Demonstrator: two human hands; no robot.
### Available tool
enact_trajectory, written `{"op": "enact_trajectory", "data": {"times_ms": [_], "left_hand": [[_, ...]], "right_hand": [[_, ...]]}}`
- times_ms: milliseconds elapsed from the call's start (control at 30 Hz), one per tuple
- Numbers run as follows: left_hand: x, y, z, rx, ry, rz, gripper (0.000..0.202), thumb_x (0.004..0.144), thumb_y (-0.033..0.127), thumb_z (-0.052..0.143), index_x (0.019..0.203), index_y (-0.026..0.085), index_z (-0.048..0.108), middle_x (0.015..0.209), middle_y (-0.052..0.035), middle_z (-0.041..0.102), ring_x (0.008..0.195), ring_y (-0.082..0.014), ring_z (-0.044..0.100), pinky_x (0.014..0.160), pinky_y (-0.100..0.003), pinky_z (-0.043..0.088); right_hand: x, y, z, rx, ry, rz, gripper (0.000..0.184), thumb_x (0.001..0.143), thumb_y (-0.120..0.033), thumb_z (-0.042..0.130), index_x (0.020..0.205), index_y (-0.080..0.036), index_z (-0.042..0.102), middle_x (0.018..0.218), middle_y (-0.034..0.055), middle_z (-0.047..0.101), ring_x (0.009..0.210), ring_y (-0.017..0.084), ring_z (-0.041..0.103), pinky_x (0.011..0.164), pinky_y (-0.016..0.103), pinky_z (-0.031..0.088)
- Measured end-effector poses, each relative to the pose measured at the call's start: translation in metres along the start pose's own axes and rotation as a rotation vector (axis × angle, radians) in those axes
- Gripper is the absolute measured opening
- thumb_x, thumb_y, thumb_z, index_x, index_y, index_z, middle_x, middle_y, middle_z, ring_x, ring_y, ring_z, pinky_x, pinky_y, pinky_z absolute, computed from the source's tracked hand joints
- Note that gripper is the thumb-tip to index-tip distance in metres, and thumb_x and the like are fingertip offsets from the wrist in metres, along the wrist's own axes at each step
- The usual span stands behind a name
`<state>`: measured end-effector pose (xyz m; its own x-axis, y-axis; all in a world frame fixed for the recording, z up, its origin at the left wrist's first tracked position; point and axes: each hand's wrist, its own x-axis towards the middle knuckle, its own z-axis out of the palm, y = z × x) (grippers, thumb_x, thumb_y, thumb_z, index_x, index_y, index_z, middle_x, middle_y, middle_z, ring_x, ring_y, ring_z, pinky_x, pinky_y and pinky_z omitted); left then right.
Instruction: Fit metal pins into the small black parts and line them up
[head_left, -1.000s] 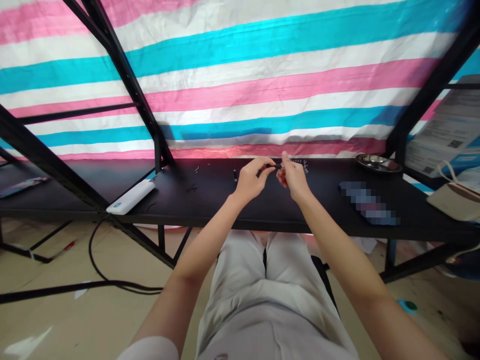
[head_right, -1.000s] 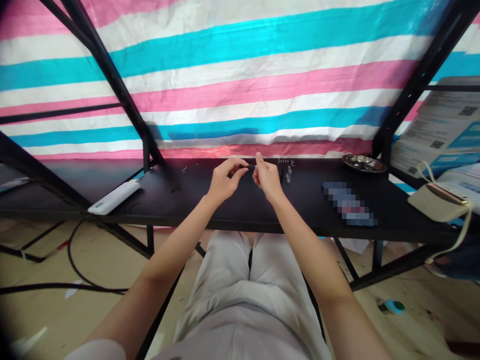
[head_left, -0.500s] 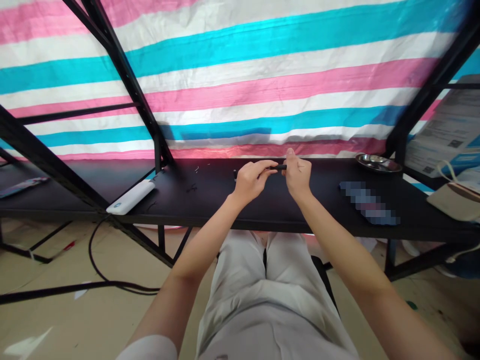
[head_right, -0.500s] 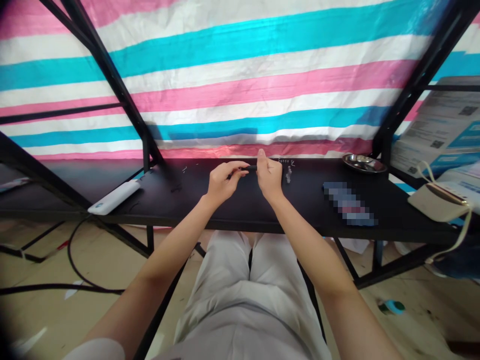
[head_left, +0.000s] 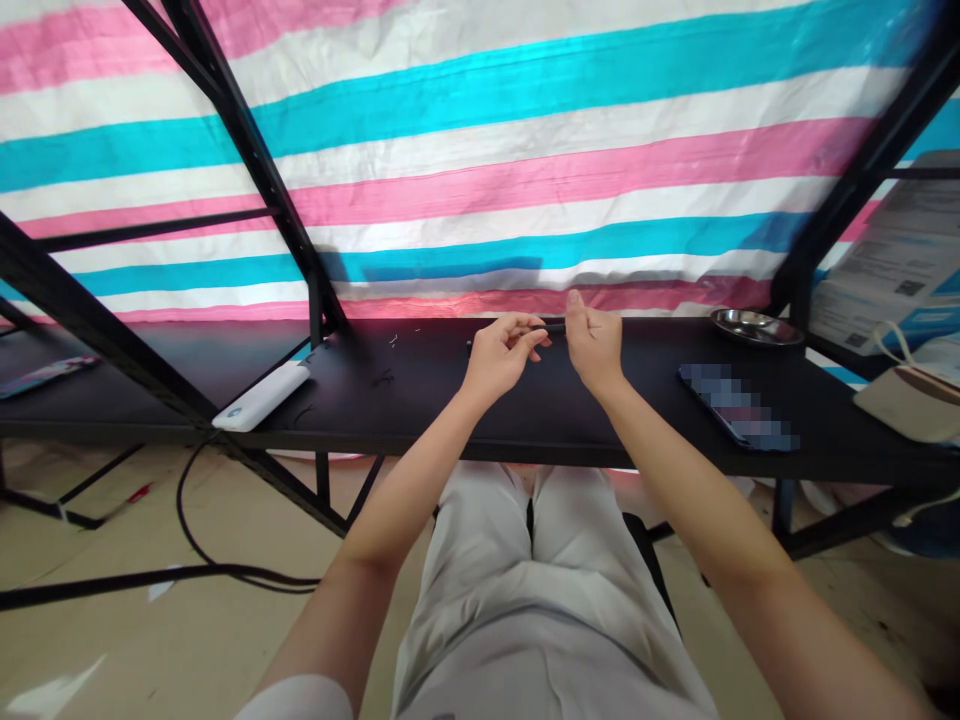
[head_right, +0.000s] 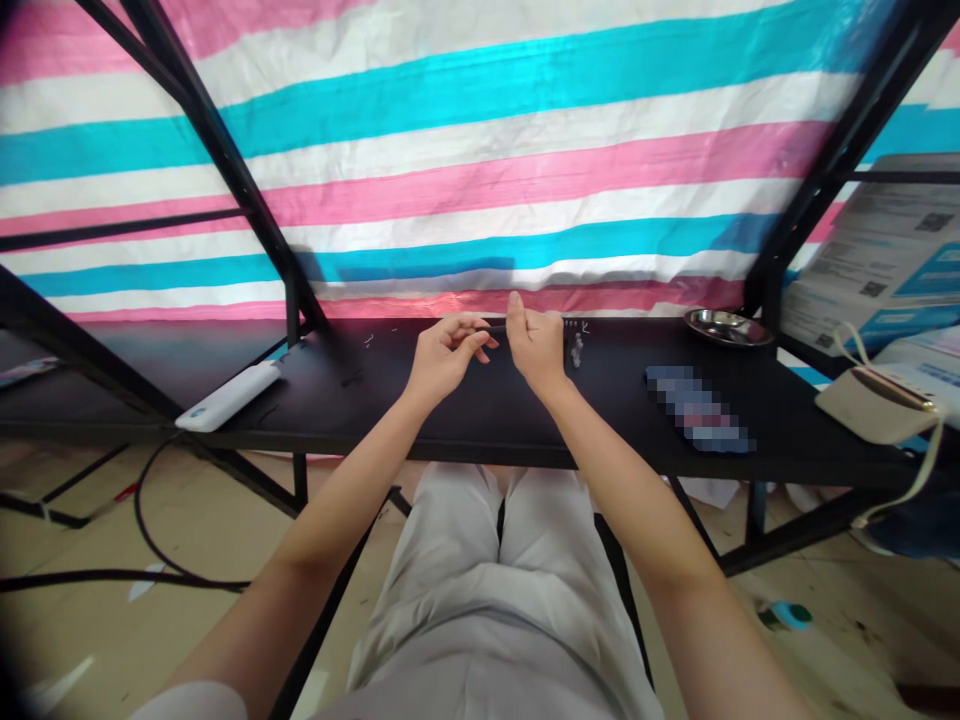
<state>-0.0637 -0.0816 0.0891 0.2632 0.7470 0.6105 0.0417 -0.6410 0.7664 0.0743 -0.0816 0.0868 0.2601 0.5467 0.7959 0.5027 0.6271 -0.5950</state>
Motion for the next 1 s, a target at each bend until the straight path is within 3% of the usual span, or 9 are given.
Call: {"op": "enact_trajectory", "data": {"times_ms": [200, 333, 433, 600, 700, 867, 1000], "left_hand": [[-0.003, 0.005, -0.003, 0.160, -0.010, 0.052, 0.028, 0.086, 0.042, 0.049, 0.075, 0.017, 0.054, 0.067, 0.0001, 0.062, 0.051, -0.0066, 0.053, 0.055, -0.020, 0.042], [-0.004, -0.001, -0.003, 0.120, 0.003, 0.010, 0.040, 0.089, 0.050, 0.038, 0.068, 0.018, 0.049, 0.061, 0.0014, 0.055, 0.049, -0.0066, 0.050, 0.055, -0.021, 0.042], [0.001, -0.010, -0.004, -0.028, -0.020, -0.123, 0.043, 0.088, 0.053, 0.037, 0.064, 0.018, 0.044, 0.058, 0.0014, 0.051, 0.045, -0.0067, 0.048, 0.050, -0.022, 0.041], [0.008, -0.027, -0.012, -0.269, -0.209, -0.425, 0.045, 0.084, 0.052, 0.045, 0.056, 0.019, 0.035, 0.050, 0.0017, 0.043, 0.041, -0.0080, 0.044, 0.044, -0.023, 0.040], [0.007, -0.038, -0.018, -0.324, -0.256, -0.508, 0.044, 0.083, 0.047, 0.049, 0.053, 0.020, 0.033, 0.045, 0.0030, 0.039, 0.040, -0.0084, 0.042, 0.043, -0.025, 0.039], [0.005, -0.049, -0.026, -0.284, -0.190, -0.560, 0.042, 0.079, 0.048, 0.055, 0.053, 0.017, 0.043, 0.049, 0.0005, 0.048, 0.040, -0.0076, 0.045, 0.043, -0.024, 0.038], [0.003, -0.048, -0.031, -0.204, -0.172, -0.530, 0.041, 0.077, 0.053, 0.057, 0.065, 0.014, 0.055, 0.058, -0.0019, 0.057, 0.040, -0.0060, 0.048, 0.042, -0.021, 0.037]], "right_hand": [[0.003, -0.003, 0.001, -0.028, -0.042, -0.026, 0.059, 0.084, -0.066, 0.033, 0.046, -0.021, 0.040, 0.040, -0.0011, 0.031, 0.044, 0.011, 0.038, 0.045, 0.027, 0.026], [0.004, -0.009, 0.002, -0.030, -0.101, -0.057, 0.058, 0.086, -0.061, 0.035, 0.044, -0.020, 0.037, 0.041, -0.0005, 0.033, 0.047, 0.011, 0.042, 0.047, 0.027, 0.027], [0.004, -0.009, 0.003, -0.072, -0.177, -0.105, 0.056, 0.086, -0.057, 0.037, 0.043, -0.020, 0.036, 0.042, 0.0002, 0.038, 0.048, 0.011, 0.044, 0.048, 0.027, 0.028], [0.004, 0.003, 0.006, -0.262, -0.288, -0.262, 0.048, 0.087, -0.047, 0.042, 0.046, -0.021, 0.041, 0.045, 0.0020, 0.045, 0.052, 0.013, 0.048, 0.052, 0.028, 0.029], [0.001, 0.011, 0.007, -0.374, -0.376, -0.367, 0.044, 0.086, -0.045, 0.043, 0.050, -0.021, 0.044, 0.048, 0.0027, 0.047, 0.052, 0.014, 0.047, 0.053, 0.028, 0.029], [-0.009, 0.021, 0.003, -0.510, -0.537, -0.518, 0.039, 0.089, -0.047, 0.039, 0.068, -0.019, 0.056, 0.064, 0.0056, 0.056, 0.055, 0.013, 0.048, 0.054, 0.028, 0.028], [-0.014, 0.028, -0.002, -0.624, -0.594, -0.542, 0.038, 0.093, -0.043, 0.034, 0.083, -0.016, 0.060, 0.076, 0.0083, 0.061, 0.058, 0.014, 0.052, 0.054, 0.028, 0.028]]}}
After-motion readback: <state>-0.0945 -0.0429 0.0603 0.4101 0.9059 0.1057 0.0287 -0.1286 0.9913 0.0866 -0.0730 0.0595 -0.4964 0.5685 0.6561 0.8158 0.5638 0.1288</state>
